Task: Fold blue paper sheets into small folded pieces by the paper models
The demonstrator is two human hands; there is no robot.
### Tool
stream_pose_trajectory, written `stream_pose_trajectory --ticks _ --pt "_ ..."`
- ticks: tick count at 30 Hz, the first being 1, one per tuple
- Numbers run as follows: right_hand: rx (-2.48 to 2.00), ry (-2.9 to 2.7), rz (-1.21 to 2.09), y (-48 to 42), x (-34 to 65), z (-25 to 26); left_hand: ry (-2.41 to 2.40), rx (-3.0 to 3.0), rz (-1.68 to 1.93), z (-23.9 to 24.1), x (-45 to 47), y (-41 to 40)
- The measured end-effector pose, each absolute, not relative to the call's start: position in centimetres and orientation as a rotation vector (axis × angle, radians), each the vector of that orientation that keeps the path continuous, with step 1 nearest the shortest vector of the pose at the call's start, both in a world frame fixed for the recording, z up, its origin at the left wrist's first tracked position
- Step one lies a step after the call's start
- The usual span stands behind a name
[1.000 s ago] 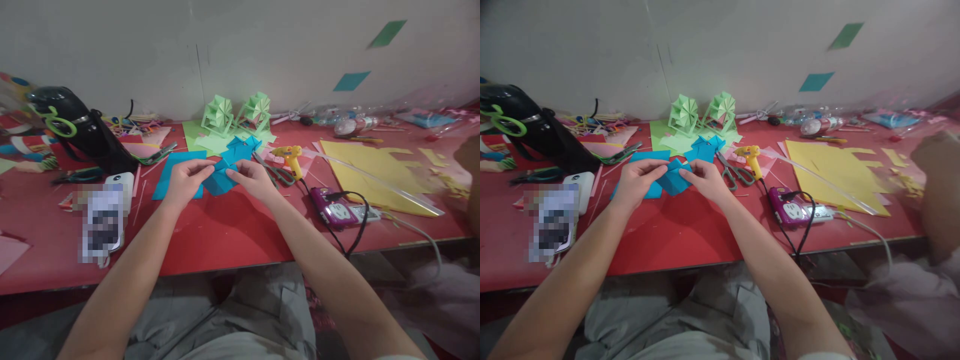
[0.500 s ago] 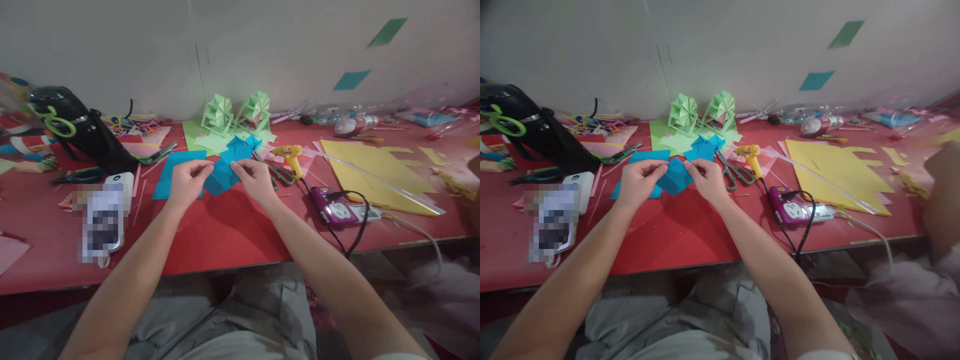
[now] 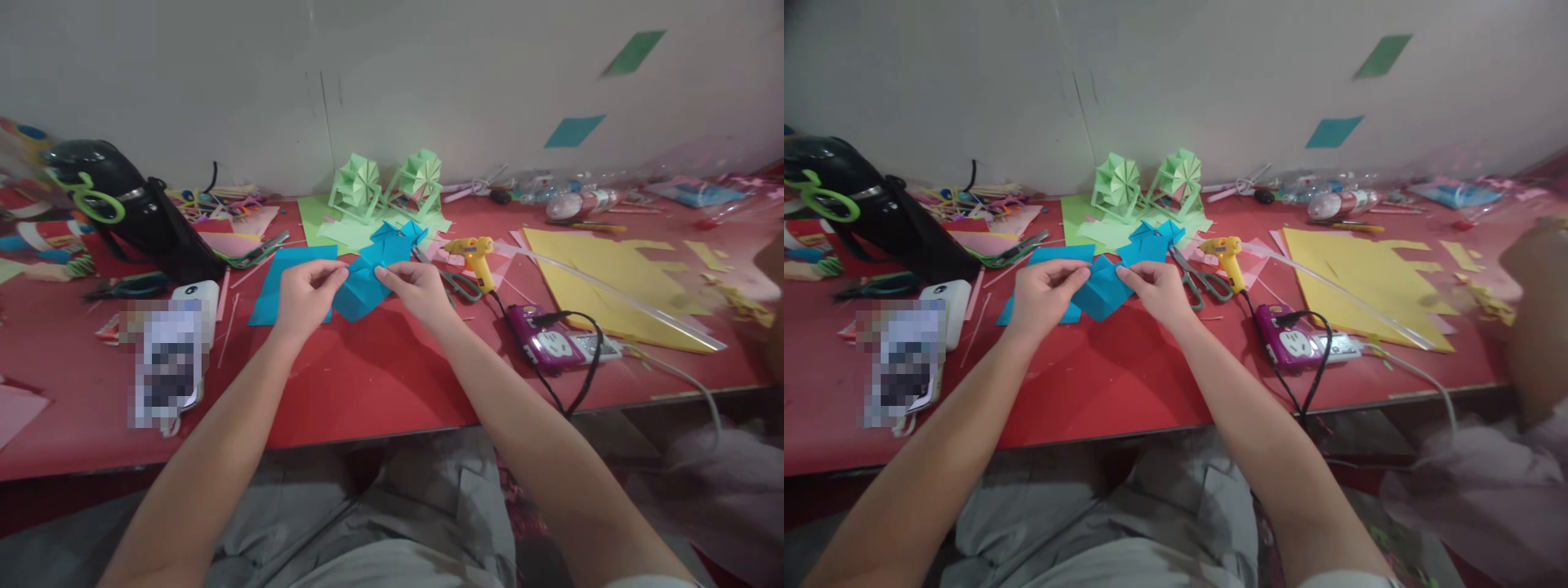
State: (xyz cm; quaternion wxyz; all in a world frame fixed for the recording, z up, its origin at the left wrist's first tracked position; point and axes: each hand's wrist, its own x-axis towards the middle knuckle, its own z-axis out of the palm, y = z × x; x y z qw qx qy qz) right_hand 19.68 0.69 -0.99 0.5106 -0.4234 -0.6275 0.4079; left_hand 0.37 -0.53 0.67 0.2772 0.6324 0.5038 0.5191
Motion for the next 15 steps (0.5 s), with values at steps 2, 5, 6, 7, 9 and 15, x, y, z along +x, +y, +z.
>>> stream_pose_trajectory --ticks 2,5,6,7,9,15 --pt "-1.015 -1.513 0.986 0.72 19.79 -1.00 1.324 1.680 1.354 0.72 0.37 -0.51" --pt "-1.015 -1.551 0.961 0.69 19.93 -0.99 1.269 1.664 1.278 0.74 0.35 -0.49" --pt "-1.018 -1.571 0.944 0.66 19.97 -0.98 1.262 1.652 1.261 0.72 0.38 -0.50" --pt "-1.022 -1.588 0.928 0.64 19.99 -0.96 1.259 1.638 1.247 0.67 0.43 -0.51" --pt "-1.029 -1.612 0.911 0.59 20.00 -0.94 1.235 1.619 1.223 0.52 0.57 -0.55" --pt "-1.047 -1.630 0.881 0.54 19.89 -0.87 1.147 1.533 1.196 -0.02 0.89 -0.48"
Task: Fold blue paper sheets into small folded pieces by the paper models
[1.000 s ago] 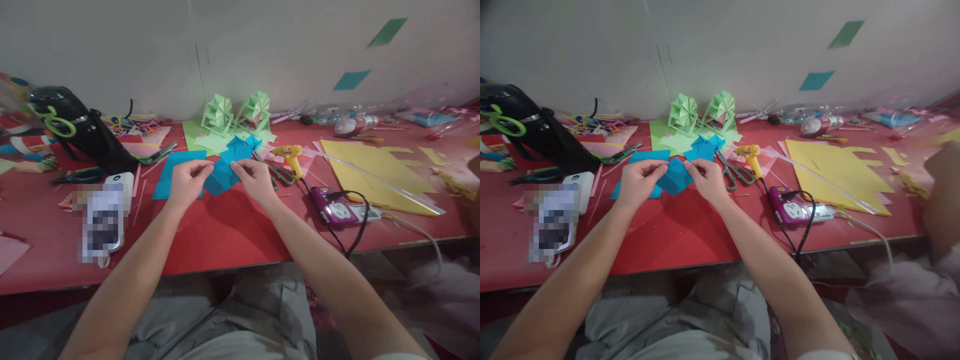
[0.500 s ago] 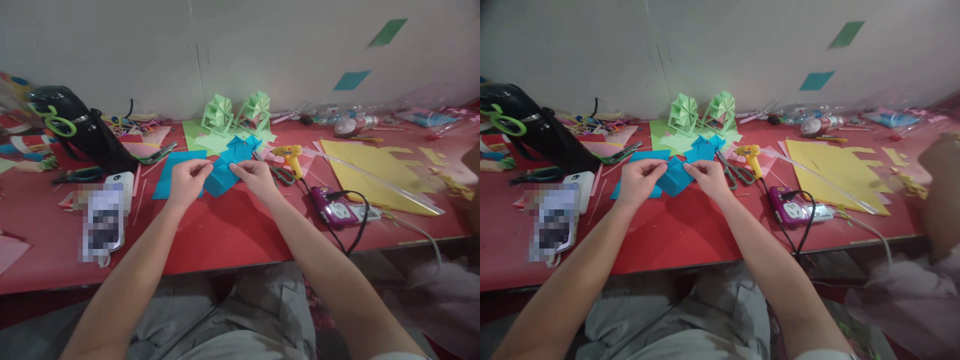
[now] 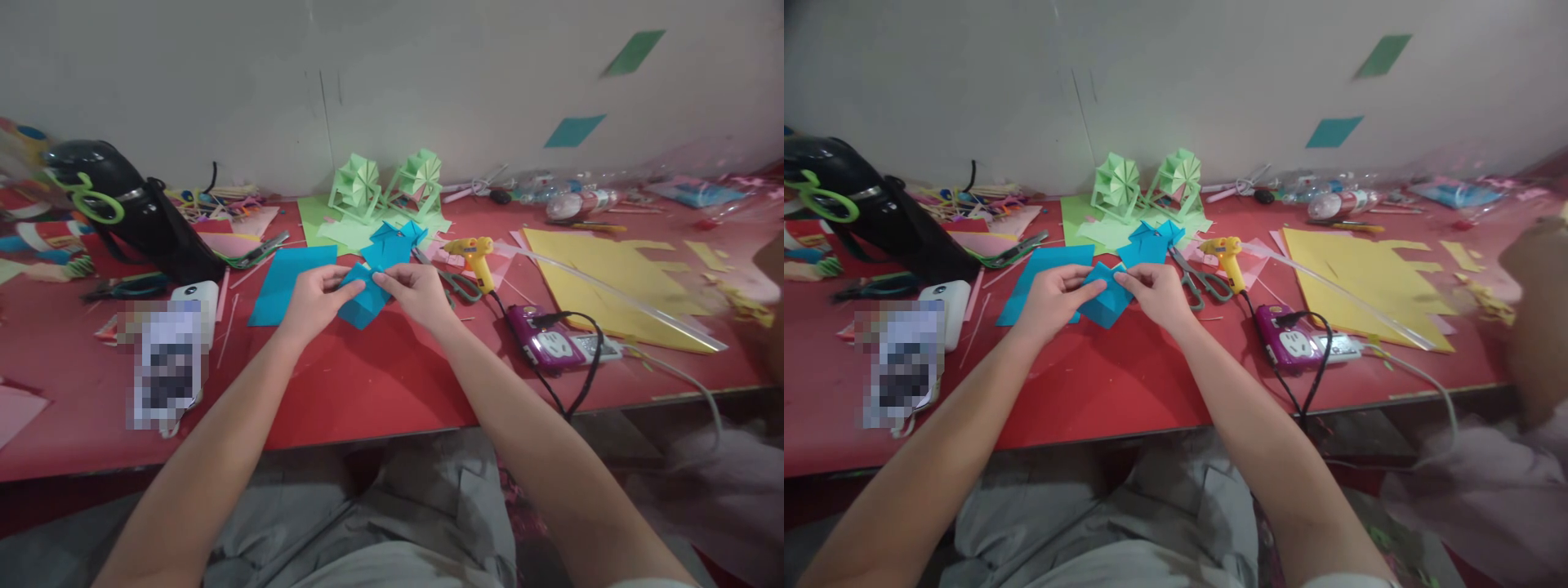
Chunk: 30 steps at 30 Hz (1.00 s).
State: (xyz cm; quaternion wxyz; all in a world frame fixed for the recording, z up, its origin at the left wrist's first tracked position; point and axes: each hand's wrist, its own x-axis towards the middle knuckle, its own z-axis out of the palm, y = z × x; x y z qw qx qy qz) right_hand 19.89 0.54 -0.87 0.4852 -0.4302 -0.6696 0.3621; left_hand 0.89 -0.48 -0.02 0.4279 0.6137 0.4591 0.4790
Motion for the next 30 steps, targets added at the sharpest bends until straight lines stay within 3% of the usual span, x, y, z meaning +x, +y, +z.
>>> stream_pose_trajectory --ticks 15,24,30 --pt "-1.024 -1.609 0.884 0.58 19.93 -0.69 1.226 1.480 1.203 0.11 0.32 -0.13" --pt "-0.962 -1.418 1.112 0.28 19.55 -0.44 1.218 1.487 1.204 0.52 0.52 -0.55" --pt "-1.018 -1.486 0.984 0.55 19.69 -0.72 1.189 1.544 1.239 0.57 0.83 -0.82"
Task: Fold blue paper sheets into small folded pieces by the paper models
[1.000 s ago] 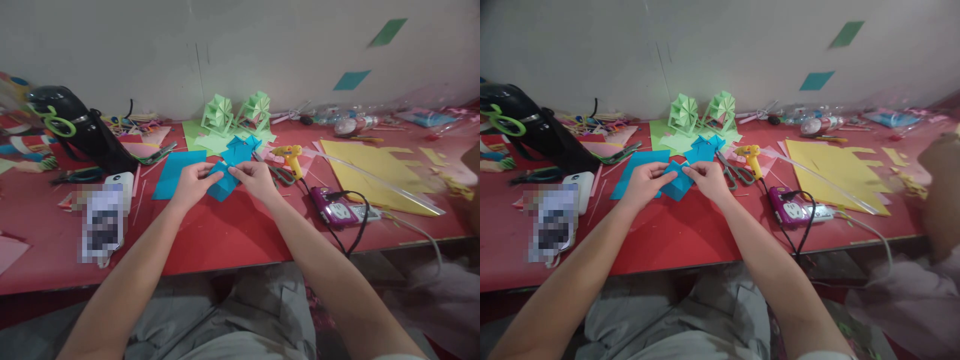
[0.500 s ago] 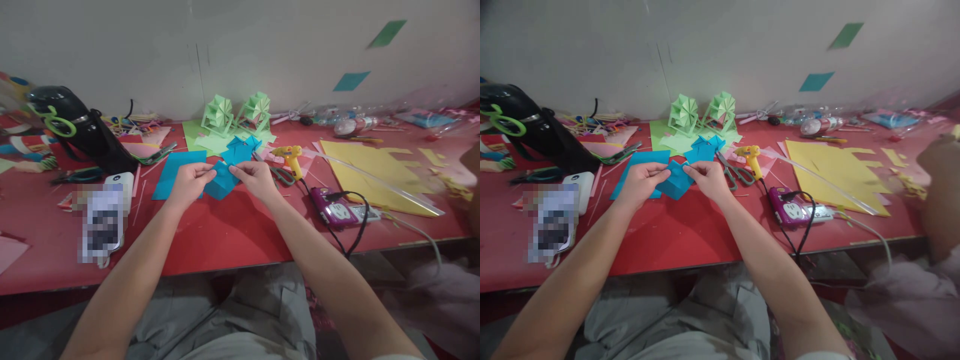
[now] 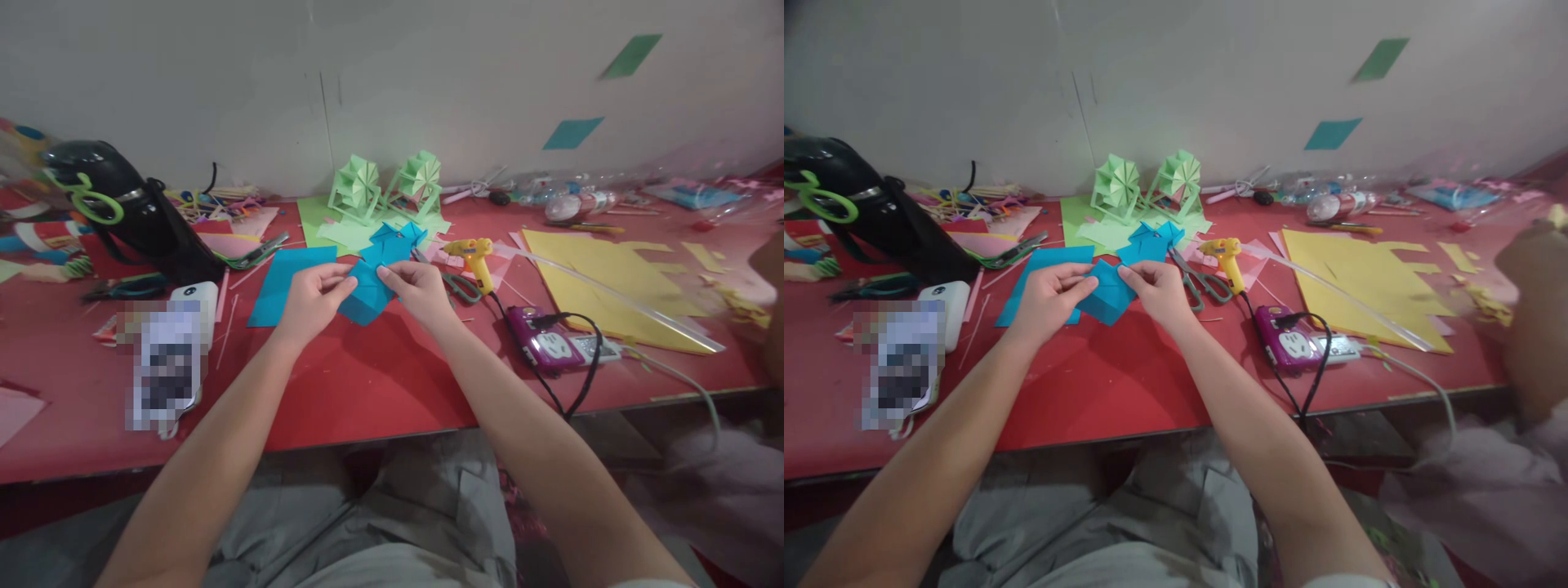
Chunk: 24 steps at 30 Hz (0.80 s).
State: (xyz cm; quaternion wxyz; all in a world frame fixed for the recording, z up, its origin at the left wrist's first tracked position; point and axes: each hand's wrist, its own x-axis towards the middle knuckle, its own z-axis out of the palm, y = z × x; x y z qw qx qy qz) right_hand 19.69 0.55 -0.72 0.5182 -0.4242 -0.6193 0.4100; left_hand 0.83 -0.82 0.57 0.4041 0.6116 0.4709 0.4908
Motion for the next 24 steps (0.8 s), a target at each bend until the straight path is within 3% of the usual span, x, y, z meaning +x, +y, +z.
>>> stream_pose_trajectory --ticks 12,24 --pt "-1.051 -1.560 0.761 0.37 19.54 -1.04 1.248 1.570 1.214 0.51 1.01 -1.09" --pt "-1.031 -1.581 0.747 0.10 19.11 -1.02 1.213 1.458 1.196 0.52 1.44 -1.13"
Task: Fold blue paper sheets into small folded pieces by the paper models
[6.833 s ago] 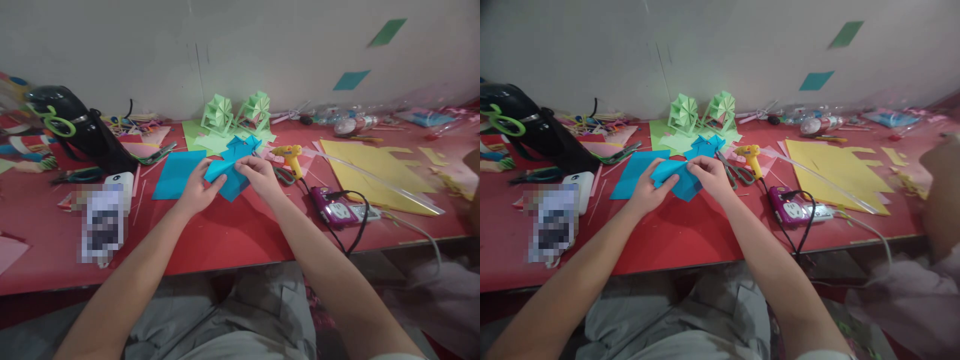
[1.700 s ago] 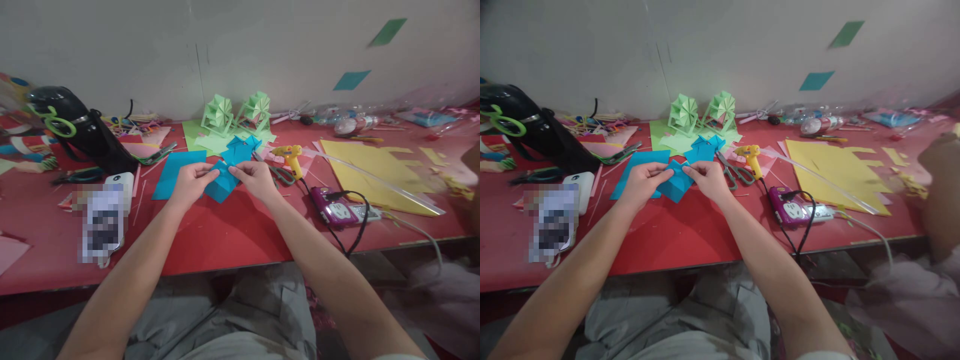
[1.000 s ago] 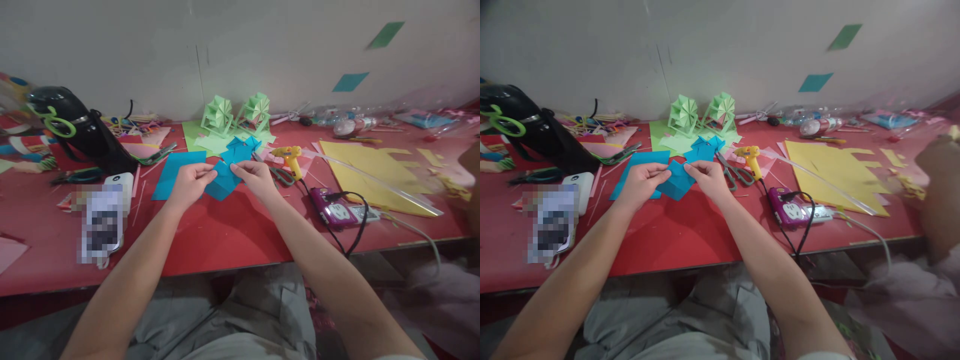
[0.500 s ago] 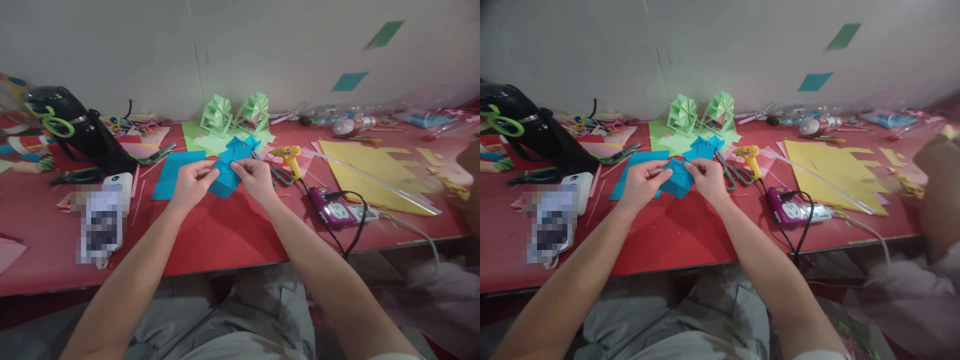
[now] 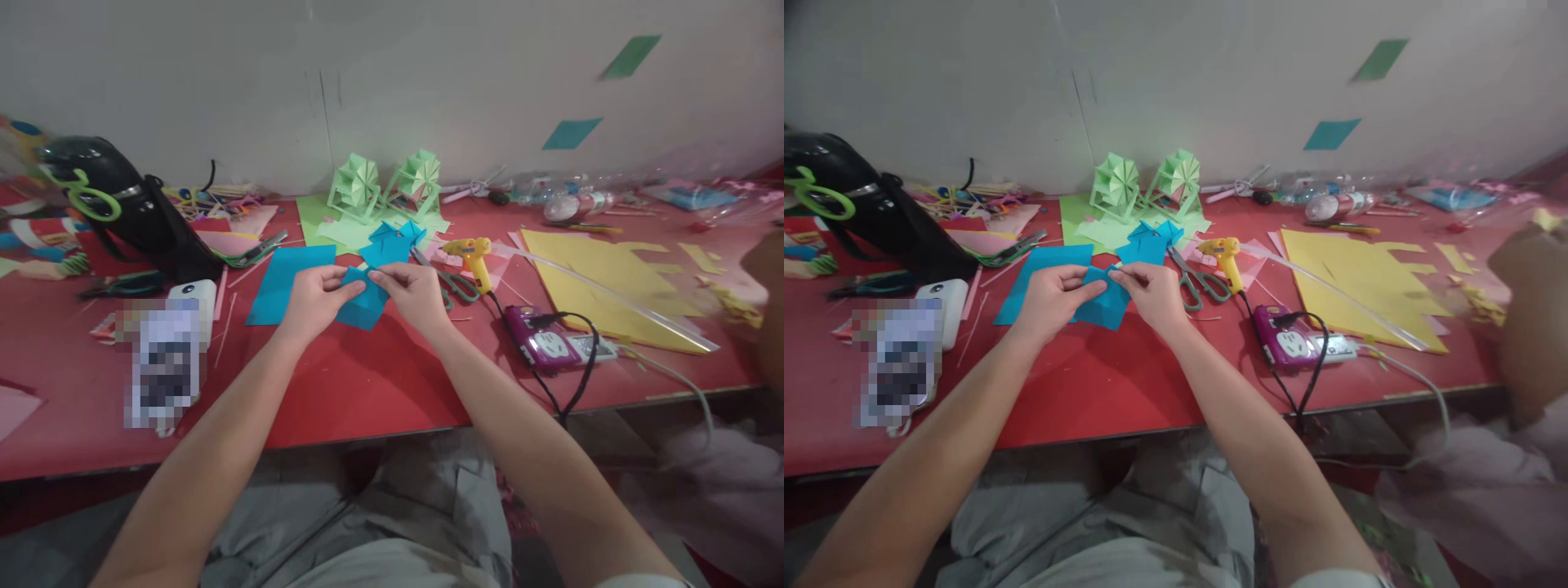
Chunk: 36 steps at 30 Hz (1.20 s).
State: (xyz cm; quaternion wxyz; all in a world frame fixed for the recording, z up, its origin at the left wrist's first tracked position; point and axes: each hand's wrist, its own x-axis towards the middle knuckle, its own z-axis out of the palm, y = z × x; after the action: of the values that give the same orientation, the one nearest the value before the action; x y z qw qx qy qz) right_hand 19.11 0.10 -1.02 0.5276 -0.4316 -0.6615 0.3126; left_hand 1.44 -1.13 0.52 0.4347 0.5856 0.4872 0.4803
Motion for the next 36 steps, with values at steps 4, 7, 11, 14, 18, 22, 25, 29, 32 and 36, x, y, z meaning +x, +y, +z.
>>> stream_pose_trajectory --ticks 4,7,11,14,18,22,25,29,32,36 --pt "-1.004 -1.562 0.947 0.2 19.6 -0.6 1.262 1.488 1.234 0.8 1.1 -1.2" --pt "-0.953 -1.596 1.092 0.4 19.9 -0.5 1.341 1.511 1.282 1.1 0.8 -1.2" --pt "-0.935 -1.577 1.078 0.5 20.0 -0.4 1.335 1.536 1.297 1.4 0.8 -1.2" --pt "-0.915 -1.545 1.169 0.6 20.1 -0.4 1.319 1.545 1.301 1.5 0.9 -1.2" --pt "-0.874 -1.356 1.390 0.8 20.2 -0.4 1.376 1.521 1.329 1.3 0.7 -1.0" --pt "-0.900 -1.402 1.384 0.7 20.2 -0.5 1.359 1.508 1.317 1.0 0.5 -0.9" --pt "-0.895 -1.548 1.255 0.5 20.1 -0.6 1.304 1.515 1.250 1.1 0.7 -1.1" --pt "-0.911 -1.582 1.090 0.4 20.1 -0.4 1.183 1.489 1.193 1.0 0.5 -1.0" --pt "-0.926 -1.573 1.081 0.4 20.2 -0.1 1.178 1.497 1.183 0.6 -0.1 -0.6" --pt "-0.922 -1.561 1.192 0.1 20.2 0.1 1.214 1.513 1.194 0.4 -0.5 -0.4"
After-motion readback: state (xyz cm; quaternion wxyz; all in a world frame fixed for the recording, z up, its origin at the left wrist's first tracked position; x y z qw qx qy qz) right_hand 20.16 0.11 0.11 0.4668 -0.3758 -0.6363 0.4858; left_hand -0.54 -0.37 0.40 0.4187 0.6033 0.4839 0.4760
